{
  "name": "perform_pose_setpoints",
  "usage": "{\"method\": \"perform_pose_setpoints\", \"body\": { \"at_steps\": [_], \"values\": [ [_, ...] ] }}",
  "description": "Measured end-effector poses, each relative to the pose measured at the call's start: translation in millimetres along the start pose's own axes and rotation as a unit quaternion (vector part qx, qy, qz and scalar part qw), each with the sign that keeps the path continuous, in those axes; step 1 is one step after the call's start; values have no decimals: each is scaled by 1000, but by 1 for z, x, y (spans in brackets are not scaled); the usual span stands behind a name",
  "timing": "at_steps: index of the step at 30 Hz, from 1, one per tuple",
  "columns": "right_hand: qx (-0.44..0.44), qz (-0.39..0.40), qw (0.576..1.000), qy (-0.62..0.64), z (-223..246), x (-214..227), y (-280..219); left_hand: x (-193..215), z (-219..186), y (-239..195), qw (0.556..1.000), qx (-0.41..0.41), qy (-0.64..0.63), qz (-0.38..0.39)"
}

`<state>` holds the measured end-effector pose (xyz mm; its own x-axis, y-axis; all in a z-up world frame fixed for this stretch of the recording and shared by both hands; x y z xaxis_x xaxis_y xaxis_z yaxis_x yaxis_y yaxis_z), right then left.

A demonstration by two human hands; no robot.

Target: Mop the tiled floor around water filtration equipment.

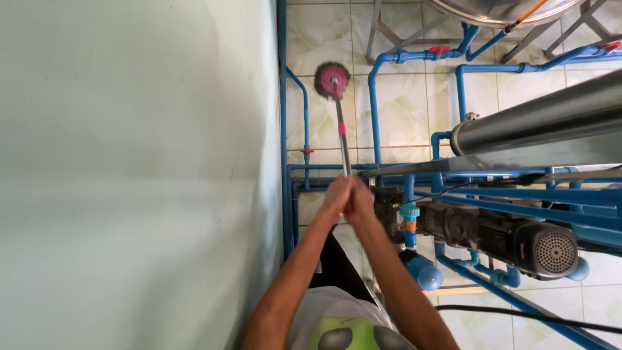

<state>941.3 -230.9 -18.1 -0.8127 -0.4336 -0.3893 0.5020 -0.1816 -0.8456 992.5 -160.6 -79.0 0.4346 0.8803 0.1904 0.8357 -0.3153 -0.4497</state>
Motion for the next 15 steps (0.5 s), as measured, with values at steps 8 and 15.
{"method": "perform_pose_setpoints", "body": {
  "at_steps": [8,15],
  "values": [
    [-42,2,998,52,-18,18,-12,19,-96,-55,990,70,123,-14],
    [-26,9,999,-46,61,-49,139,51,-158,35,998,4,-3,-56]
  ]
}}
Point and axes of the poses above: each hand's wrist, its own y-axis towards the middle knuckle, its own x-axis out of the back of the hand, z = x × y, the point moved 7 cm from there along y, towards the middle knuckle, and after that the axes turned 7 degrees about -x, right-handed, at the moved point
